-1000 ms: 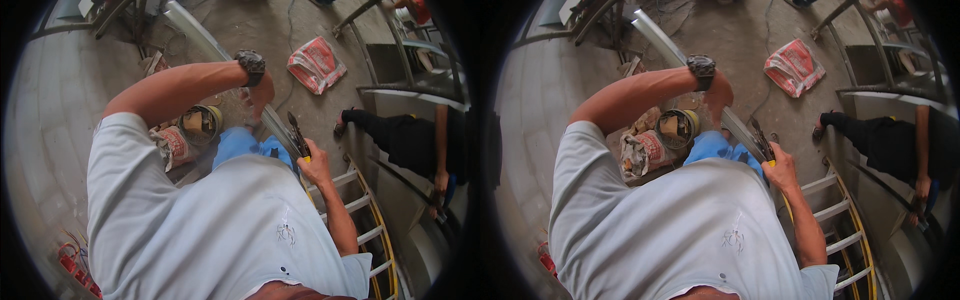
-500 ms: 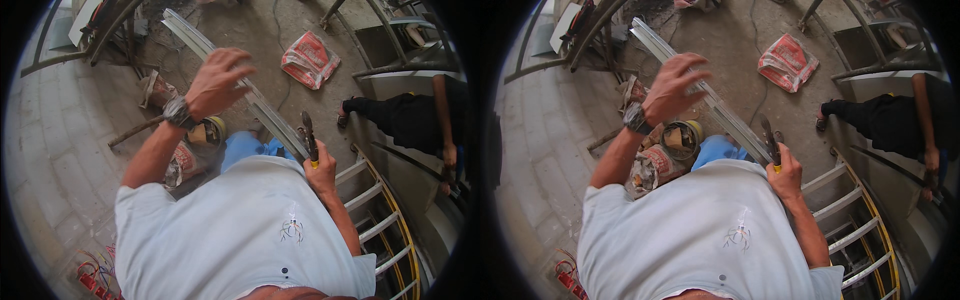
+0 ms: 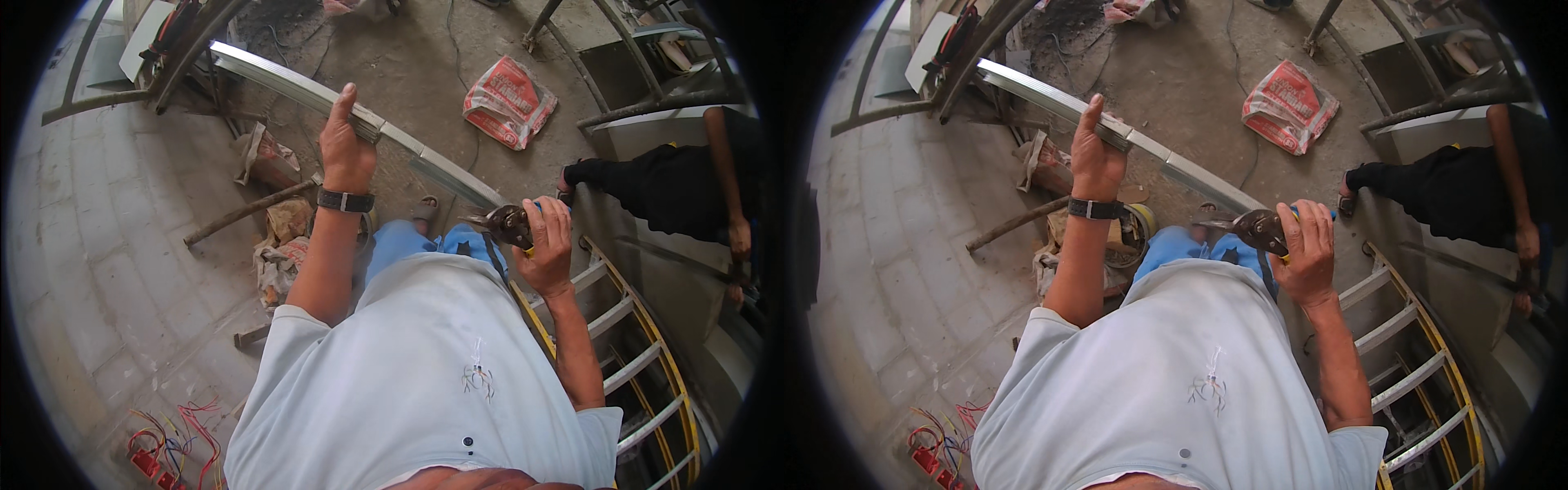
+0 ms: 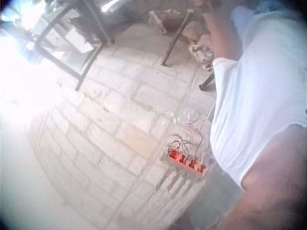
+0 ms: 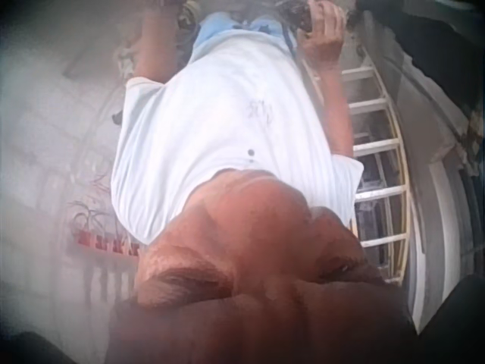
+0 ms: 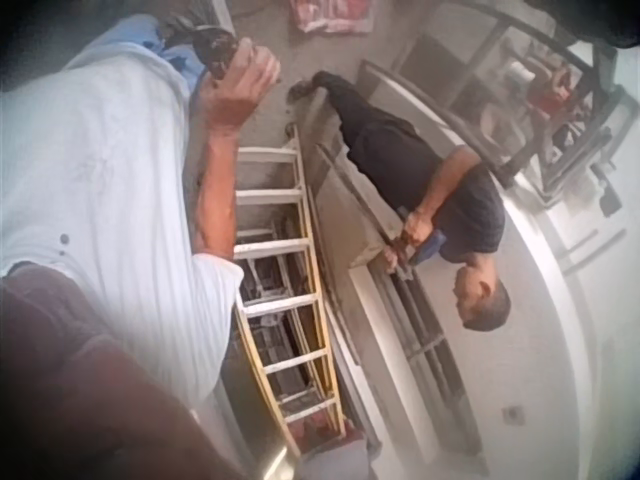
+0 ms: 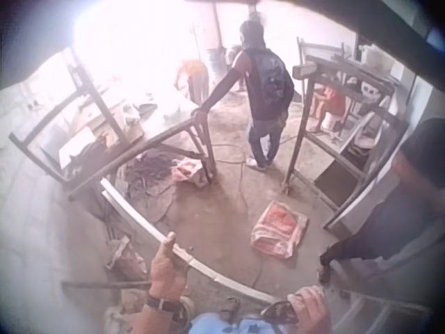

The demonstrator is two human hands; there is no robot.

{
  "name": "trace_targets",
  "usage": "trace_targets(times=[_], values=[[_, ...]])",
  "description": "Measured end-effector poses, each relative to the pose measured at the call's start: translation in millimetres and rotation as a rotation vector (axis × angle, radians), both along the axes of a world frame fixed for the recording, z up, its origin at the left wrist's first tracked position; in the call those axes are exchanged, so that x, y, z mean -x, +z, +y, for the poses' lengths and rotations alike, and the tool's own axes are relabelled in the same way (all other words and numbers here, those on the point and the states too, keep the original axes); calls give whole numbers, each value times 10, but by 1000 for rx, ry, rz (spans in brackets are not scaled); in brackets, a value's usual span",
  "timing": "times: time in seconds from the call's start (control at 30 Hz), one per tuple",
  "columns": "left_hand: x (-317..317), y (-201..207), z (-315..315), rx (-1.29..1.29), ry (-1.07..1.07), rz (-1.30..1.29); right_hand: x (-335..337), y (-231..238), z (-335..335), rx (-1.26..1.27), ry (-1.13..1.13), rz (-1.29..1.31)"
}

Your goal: The person uses yellow-handled tin snips to cut a long, flat metal strap into shorter segments. They repeatedly position the snips, cut through the strap, and separate the pieces while standing in a construction area.

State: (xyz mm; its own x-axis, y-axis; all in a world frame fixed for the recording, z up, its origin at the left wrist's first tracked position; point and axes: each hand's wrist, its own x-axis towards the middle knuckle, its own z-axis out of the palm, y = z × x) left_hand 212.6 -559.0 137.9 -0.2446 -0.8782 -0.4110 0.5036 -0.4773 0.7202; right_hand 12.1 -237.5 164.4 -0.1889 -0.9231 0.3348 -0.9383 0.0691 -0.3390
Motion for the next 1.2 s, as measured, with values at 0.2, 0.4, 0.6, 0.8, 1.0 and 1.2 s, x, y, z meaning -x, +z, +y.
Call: trace_targets(times=[0.2, 0.4, 0.6, 0.8, 1.0, 1.2], values=[[126, 546, 247, 303, 27, 242, -142, 406, -88, 87, 87, -281], [192, 859, 333, 331, 77, 342, -569, 448, -265, -151, -23, -890], [210, 956, 479, 264, 72, 450, -679, 321, -421, -158, -39, -1045], [180, 828, 494, 250, 57, 522, -755, 304, -554, -133, -53, -1037], [212, 788, 437, 277, 85, 532, -745, 379, -596, -239, -50, -1039], [246, 781, 450, 256, 82, 513, -730, 347, -630, -211, -72, -1074]])
